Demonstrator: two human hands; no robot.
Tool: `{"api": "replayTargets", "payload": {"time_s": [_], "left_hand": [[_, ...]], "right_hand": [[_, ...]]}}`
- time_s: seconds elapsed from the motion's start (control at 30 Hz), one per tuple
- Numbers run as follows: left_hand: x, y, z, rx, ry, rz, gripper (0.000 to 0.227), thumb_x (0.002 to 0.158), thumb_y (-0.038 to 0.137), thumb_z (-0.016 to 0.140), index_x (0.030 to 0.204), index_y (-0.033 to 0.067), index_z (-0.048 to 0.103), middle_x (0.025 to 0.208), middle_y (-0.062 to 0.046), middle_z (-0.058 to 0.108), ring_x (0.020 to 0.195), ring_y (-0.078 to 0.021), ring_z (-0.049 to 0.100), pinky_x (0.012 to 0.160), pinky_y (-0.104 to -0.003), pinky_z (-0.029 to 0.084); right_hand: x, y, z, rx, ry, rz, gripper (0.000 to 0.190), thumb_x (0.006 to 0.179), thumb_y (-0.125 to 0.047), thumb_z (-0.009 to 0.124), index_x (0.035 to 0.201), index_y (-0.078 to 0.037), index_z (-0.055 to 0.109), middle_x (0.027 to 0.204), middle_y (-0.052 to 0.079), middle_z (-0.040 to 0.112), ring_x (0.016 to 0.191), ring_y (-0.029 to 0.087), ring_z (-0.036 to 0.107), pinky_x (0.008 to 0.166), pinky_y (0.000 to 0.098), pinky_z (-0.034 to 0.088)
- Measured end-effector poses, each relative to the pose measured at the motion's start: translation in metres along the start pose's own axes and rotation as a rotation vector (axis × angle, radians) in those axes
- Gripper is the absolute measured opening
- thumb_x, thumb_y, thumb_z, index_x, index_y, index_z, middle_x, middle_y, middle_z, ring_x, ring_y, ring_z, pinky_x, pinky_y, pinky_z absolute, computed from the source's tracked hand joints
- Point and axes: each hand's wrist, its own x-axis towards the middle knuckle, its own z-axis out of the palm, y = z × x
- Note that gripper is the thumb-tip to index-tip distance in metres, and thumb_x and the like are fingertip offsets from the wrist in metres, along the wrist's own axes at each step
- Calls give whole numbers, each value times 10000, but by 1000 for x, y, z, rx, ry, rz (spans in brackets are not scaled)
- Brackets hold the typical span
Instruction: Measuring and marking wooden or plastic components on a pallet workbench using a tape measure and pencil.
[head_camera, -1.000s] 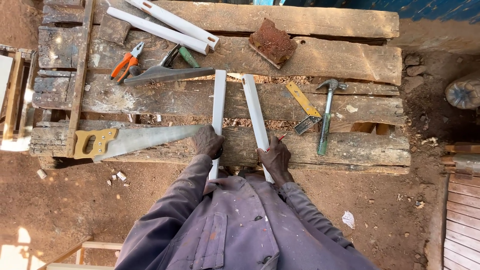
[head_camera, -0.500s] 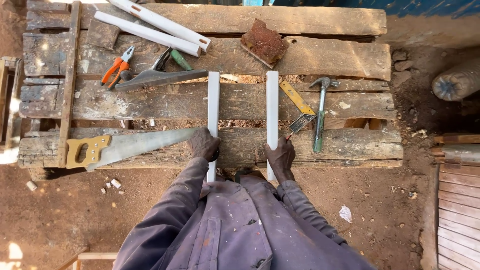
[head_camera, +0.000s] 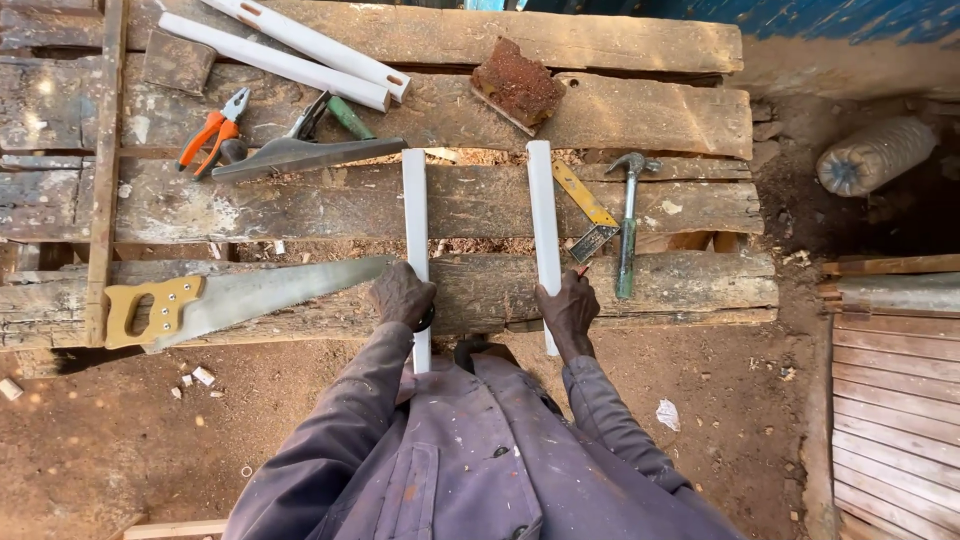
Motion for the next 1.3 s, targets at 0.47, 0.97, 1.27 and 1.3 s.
{"api": "replayTargets", "payload": {"time_s": [0.47,0.97,1.27,1.3], "left_hand": [[-14,6,-17,-12,-35,4,460,694,331,710,925,-66,732,872,-282,731,964,-515,717,793,-578,578],[-8,-97,-19,-334,-89,14,626,782,484,870,1031,-71,720,736,-264,679,620,-377,680,564,-428,546],[-96,-28,-64,-596,-487,104,717,772,412,910,1236,-83,678,861,-249,702,839,-319,688,767,-406,543],[-100,-20,-65,-659,-595,145,739,748,347,932,1285,-75,650,827,-215,711,781,-272,723,720,-347,544]], "right_hand": [[-5,-2,-7,24,-12,20,498,742,-485,831,986,-88,656,883,190,661,856,441,721,731,572,595],[-40,8,-50,408,91,57,757,695,-605,956,1163,-91,659,908,73,749,765,241,730,675,361,578],[-82,-85,-82,859,-365,-117,276,787,-160,887,1001,-68,740,735,122,742,649,209,695,566,326,566],[-88,-98,-83,913,-445,-171,200,827,-182,862,952,-62,763,677,169,702,613,224,657,531,342,543]]}}
